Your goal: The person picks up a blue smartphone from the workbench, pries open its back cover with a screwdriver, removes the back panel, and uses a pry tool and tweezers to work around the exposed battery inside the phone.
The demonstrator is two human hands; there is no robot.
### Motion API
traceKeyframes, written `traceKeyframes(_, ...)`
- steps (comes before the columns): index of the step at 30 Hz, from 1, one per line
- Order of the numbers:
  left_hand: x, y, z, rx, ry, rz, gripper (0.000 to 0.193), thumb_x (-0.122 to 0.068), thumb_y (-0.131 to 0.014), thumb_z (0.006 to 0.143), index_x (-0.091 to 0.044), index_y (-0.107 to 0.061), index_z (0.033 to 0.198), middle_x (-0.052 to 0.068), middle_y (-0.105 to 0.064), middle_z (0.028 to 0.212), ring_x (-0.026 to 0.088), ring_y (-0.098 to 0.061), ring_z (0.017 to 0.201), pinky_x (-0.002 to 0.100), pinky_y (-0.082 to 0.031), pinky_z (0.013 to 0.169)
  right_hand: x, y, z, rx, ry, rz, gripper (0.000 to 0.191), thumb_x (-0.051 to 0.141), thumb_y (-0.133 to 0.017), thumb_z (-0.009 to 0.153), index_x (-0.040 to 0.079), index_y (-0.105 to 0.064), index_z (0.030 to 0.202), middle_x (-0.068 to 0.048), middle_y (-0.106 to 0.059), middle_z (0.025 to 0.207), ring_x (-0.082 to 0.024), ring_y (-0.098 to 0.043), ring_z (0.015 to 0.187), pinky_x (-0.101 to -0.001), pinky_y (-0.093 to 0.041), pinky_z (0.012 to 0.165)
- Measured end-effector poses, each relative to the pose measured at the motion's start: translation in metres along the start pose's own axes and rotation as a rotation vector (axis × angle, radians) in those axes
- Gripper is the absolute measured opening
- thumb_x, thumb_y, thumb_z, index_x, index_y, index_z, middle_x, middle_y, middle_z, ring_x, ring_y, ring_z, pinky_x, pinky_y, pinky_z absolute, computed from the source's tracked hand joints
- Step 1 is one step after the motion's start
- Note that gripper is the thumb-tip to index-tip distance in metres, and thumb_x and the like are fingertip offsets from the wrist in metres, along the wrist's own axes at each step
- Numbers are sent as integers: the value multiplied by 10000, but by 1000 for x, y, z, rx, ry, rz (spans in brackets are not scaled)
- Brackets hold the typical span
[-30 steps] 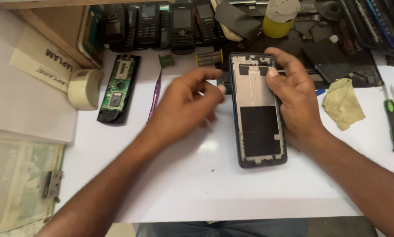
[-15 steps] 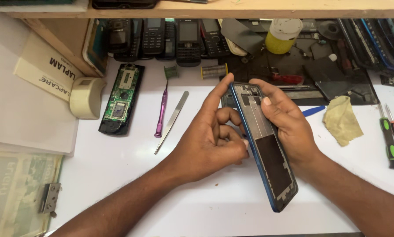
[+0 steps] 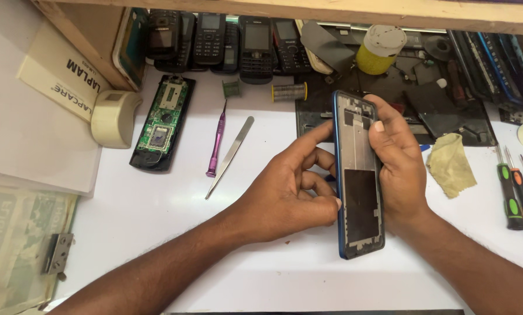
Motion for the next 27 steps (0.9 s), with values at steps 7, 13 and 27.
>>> traceKeyframes(7,4,-6,-1,34,40,-3,992,-47,-733,823,-24,-178,1644,126,-539,1171,94,-654,883,237,-604,692,1,6,2,-12,60,26,429,225,-474,1115,67,-456,1513,-44,-623,1263,-100,-605,1067,-272,-532,942)
traceKeyframes(13,6,-9,-1,66,28,-55,972,-66,-729,834,-34,-199,1648,121,-542,1152,90,-650,898,236,-623,720,2,9,1,-53,79,19,412,226,-469,1127,56,-467,1502,-44,-625,1262,-104,-609,1079,-283,-538,960)
traceKeyframes(27,19,-7,0,84,2,-127,892,28,-621,895,-46,-187,1670,88,-523,1135,70,-625,873,258,-585,829,5,15,2,-134,103,-26,398,194,-483,1102,48,-490,1472,-48,-635,1290,-108,-616,1137,-289,-526,1011)
Point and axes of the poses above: each hand's wrist, its own z-axis towards the middle knuckle, its own y-axis out of the back of the hand, x = y × z, the point moved 9 cm from there along z, towards the middle knuckle
